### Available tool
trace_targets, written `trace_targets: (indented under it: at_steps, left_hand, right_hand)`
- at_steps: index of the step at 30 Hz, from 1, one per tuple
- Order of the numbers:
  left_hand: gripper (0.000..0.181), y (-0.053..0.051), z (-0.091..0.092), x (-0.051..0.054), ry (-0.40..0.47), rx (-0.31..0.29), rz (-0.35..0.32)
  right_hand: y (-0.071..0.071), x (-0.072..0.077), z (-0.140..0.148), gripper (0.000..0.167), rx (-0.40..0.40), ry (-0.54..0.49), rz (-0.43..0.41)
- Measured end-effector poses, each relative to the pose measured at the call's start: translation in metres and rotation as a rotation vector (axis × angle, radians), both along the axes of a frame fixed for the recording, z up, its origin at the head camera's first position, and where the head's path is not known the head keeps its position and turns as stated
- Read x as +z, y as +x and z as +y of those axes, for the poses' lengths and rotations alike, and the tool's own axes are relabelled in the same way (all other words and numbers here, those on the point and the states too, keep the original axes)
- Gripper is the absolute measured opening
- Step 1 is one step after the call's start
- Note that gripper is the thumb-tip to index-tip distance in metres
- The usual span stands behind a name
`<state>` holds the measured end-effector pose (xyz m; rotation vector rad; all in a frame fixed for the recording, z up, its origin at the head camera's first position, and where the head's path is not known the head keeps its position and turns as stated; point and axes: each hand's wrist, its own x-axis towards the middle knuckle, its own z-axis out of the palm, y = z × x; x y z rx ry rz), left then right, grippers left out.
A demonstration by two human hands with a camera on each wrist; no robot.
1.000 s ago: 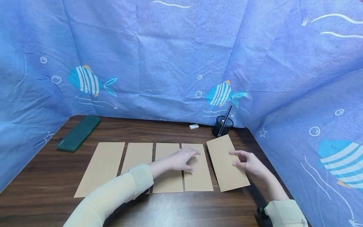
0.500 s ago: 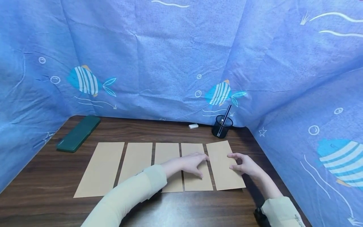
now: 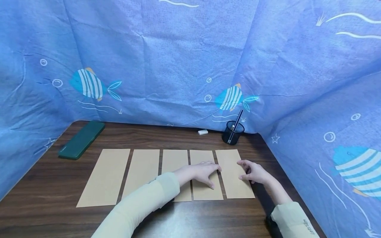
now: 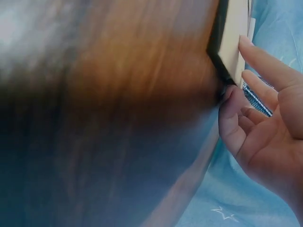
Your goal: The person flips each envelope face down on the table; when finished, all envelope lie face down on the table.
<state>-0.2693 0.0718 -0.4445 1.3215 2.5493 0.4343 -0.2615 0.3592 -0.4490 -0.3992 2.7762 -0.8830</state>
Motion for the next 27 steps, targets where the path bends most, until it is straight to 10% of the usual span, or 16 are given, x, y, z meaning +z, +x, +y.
trace_targets:
  at_steps: [17, 27]
  left_hand:
    - [0.081, -0.005, -0.005, 0.004, 0.075, -0.049, 0.045]
    - [0.078, -0.002, -0.043, 0.043, 0.137, -0.019, 0.042]
  right_hand:
    - [-0.003, 0.013, -0.012, 0.062, 0.057, 0.143, 0.002]
    - [-0.003, 0.059, -0.032, 0.055, 0.165, 0.167, 0.198]
